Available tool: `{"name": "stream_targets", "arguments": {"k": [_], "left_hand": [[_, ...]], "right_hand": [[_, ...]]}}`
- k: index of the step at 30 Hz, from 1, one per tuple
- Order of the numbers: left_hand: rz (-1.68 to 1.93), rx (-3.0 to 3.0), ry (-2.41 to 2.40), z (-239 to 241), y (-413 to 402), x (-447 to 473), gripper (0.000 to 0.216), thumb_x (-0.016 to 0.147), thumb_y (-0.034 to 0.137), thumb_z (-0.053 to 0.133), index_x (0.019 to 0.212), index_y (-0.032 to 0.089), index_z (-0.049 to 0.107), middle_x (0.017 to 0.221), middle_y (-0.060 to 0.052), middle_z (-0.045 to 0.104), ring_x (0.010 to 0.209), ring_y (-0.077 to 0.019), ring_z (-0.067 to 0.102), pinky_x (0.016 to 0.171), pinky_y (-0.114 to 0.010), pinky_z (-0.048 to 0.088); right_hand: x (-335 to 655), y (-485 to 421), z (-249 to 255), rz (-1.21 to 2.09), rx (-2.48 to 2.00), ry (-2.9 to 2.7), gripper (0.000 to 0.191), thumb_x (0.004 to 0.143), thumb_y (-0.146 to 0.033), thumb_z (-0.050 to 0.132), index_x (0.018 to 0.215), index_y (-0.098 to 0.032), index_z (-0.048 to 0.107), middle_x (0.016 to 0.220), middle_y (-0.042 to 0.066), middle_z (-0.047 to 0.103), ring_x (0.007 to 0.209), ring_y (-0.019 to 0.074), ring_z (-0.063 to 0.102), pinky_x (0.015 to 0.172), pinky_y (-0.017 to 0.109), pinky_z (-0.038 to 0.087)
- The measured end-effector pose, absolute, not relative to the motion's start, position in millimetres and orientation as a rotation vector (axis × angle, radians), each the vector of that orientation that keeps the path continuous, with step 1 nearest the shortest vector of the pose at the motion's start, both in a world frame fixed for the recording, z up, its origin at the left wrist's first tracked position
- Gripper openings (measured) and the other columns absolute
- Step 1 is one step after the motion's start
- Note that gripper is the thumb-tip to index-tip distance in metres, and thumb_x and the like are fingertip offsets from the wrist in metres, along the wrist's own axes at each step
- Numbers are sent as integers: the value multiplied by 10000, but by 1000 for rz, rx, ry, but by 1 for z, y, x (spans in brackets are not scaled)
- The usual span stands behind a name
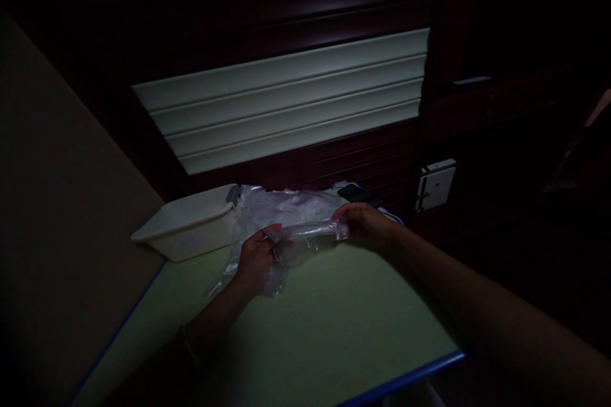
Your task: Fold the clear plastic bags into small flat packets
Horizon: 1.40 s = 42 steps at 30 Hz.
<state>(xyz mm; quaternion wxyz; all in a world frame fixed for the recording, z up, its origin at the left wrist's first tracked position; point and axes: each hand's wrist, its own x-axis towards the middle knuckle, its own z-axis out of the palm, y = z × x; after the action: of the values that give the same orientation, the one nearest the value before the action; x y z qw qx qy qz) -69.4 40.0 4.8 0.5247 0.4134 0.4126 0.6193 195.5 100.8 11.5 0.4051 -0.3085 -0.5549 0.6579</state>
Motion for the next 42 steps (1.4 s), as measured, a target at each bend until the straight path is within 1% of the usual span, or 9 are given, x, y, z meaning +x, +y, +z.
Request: {"name": "stream_targets", "arguments": {"k": [4,9,16,20,24,27,30,35,42], "left_hand": [[1484,1125,1076,1,40,-71,362,682,285,694,1014,144,710,644,-44,711,491,-132,606,469,-199,386],[1463,1299,1129,12,31,-64,277,686,226,662,933,144,756,666,-43,719,511,-116,590,517,-198,414],[1300,1380,1062,34,9,-45,167,647,180,698,792,159,780,802,-69,750,693,-185,666,626,-241,496],[1200,1419,989,37,2,-41,318,716,201,673,1024,164,741,757,-49,733,618,-144,635,565,-213,465],[1110,1378,1002,42,-2,-38,629,725,193,675,1336,179,527,626,4,677,481,-104,556,466,-179,380],[1080,1368,1049,45,-3,-37,641,724,258,704,1330,154,522,649,-25,688,526,-139,600,491,-201,403],[1077,1423,1122,46,-2,-38,598,747,298,698,1305,147,543,645,-40,693,536,-157,612,498,-213,405],[1102,1456,1174,47,-2,-37,553,764,277,678,1285,134,563,567,-10,655,469,-136,557,455,-204,361],[1029,1472,1216,49,-4,-37,586,783,235,653,1334,100,507,631,-22,669,532,-128,579,492,-199,382]], "right_hand": [[195,104,16,1497,-853,-1351,158,767,-240,620,887,-149,669,869,113,714,684,179,630,657,326,494],[195,95,36,1254,-867,-1429,207,800,-303,669,947,-160,697,1005,87,716,920,203,634,871,344,449],[175,58,66,1281,-777,-2055,303,875,-397,584,1032,-163,697,1009,78,720,964,217,637,874,340,446],[168,50,65,1330,-756,-2160,302,872,-435,577,946,-169,700,854,38,675,752,157,589,661,253,429],[168,50,60,1402,-750,-2182,322,875,-466,564,862,-160,665,747,7,607,644,123,510,583,232,376],[171,51,60,1400,-727,-2159,403,905,-518,491,871,-153,658,772,22,607,677,132,529,622,247,403],[173,48,62,1348,-607,-2131,505,890,-589,462,1066,-150,640,983,92,652,872,199,601,766,315,462],[167,32,64,945,-655,-2263,670,706,-476,756,1279,-201,545,1218,129,614,1053,280,592,890,386,458],[151,18,62,614,-834,-2293,280,894,-393,561,1020,-179,691,949,81,722,807,205,657,695,300,480]]}}
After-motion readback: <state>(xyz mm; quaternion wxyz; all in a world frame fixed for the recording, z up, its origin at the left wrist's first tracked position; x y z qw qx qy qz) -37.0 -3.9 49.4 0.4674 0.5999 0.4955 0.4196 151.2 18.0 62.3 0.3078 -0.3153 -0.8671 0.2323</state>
